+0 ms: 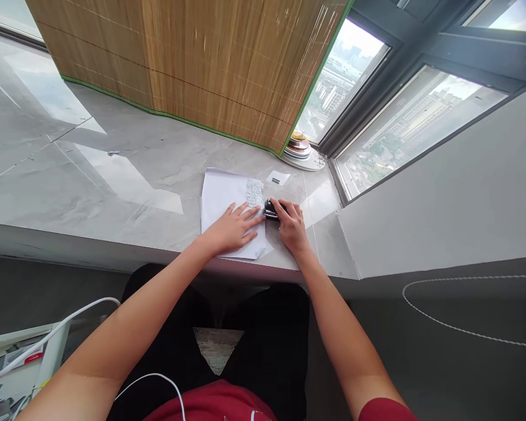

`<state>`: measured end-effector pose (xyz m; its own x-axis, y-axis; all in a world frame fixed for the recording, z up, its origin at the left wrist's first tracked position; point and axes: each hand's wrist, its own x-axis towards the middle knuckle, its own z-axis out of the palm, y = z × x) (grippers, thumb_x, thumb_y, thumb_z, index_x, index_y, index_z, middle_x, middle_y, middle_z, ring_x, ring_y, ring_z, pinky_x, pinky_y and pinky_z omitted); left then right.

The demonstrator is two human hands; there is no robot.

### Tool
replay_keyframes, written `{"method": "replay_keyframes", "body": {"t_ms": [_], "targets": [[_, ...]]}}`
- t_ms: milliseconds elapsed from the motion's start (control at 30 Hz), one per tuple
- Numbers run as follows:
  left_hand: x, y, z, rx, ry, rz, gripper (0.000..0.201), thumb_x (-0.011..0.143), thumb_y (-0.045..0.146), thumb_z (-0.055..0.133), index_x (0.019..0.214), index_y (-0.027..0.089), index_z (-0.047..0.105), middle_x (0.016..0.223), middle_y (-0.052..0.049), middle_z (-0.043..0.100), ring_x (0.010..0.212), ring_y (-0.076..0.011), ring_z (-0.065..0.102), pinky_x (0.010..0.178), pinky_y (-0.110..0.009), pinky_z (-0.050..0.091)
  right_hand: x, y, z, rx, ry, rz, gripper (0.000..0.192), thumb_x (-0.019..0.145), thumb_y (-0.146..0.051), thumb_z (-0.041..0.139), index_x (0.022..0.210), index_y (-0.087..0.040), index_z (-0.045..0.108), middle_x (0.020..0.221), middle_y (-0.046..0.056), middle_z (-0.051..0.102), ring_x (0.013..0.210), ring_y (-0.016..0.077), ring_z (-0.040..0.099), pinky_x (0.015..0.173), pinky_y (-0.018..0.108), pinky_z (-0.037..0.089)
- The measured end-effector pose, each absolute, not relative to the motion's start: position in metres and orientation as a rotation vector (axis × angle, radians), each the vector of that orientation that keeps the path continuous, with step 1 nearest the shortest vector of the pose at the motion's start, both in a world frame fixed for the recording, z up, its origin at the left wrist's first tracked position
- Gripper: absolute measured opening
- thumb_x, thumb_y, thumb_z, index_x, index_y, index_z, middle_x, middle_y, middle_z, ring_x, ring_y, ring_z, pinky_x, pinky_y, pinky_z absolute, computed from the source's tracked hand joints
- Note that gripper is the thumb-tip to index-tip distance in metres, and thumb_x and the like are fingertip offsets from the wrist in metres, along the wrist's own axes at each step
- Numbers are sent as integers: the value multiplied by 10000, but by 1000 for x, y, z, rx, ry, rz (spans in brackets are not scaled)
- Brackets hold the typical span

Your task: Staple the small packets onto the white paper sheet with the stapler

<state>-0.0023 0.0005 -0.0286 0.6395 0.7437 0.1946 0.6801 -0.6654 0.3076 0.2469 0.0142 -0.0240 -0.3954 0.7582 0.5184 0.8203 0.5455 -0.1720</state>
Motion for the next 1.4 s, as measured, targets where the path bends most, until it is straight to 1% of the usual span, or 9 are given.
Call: {"method": "replay_keyframes", "body": {"t_ms": [367,567,667,767,833,967,1100,1233,1400], "targets": [[-2,0,-26,2658,1167,458,540,1078,452,471,1603,328,477,1732,-46,331,1593,-372,276,1309,-618,166,246,13,-23,-1286,-2259,-136,653,1020,-94,417,1604,-383,464,1399,83,619,1234,297,543,1094,487,440],[-1,-1,-22,2684,1178,394,549,1090,451,442,1616,297,459,1739,-67,311,1596,-380,262,1297,-641,187,246,13,-22,-1293,-2263,-154,627,1021,-90,415,1574,-368,514,1389,75,632,1232,280,544,1090,459,422],[-1,-1,-20,2690,1179,383,548,1092,450,433,1615,287,461,1737,-73,315,1597,-375,260,1297,-638,188,245,11,-20,-1354,-2296,-204,620,1011,-81,428,1547,-369,544,1398,59,634,1263,267,530,1140,464,366],[-1,-2,-19,2697,1182,376,552,1096,453,422,1621,285,451,1736,-75,317,1596,-371,260,1297,-634,191,240,8,-17,-1449,-2319,-272,618,1002,-74,436,1525,-379,563,1406,47,631,1297,267,506,1204,510,262],[-1,-3,-19,2702,1188,372,553,1095,453,424,1622,288,447,1735,-75,319,1596,-370,262,1296,-632,195,234,6,-17,-1506,-2330,-310,639,982,-61,450,1513,-395,570,1408,46,626,1311,277,487,1203,535,234],[-1,-3,-20,2699,1199,378,544,1091,452,438,1613,299,458,1734,-63,324,1598,-360,266,1303,-616,195,226,4,-18,-1558,-2312,-328,650,957,-58,473,1490,-411,590,1396,61,626,1322,301,458,1162,548,267],[-2,-3,-19,2689,1198,373,553,1096,460,420,1629,314,434,1744,-45,302,1606,-352,251,1308,-609,181,226,4,-20,-1577,-2202,-294,651,959,-52,433,1520,-356,567,1378,93,611,1271,285,491,1087,473,359],[-2,-2,-18,2688,1208,331,560,1100,465,400,1638,313,422,1742,-30,309,1616,-348,222,1313,-605,166,228,6,-21,-1689,-1994,-286,674,940,-17,375,1503,-325,583,1340,112,605,1239,283,511,1053,467,380],[-2,0,-23,2699,1220,330,594,1094,467,406,1649,256,404,1725,-52,346,1615,-340,230,1317,-593,167,227,9,-20,-1780,-1819,-254,571,1007,-150,410,1543,-295,543,1323,144,594,1216,306,515,982,462,438]]}}
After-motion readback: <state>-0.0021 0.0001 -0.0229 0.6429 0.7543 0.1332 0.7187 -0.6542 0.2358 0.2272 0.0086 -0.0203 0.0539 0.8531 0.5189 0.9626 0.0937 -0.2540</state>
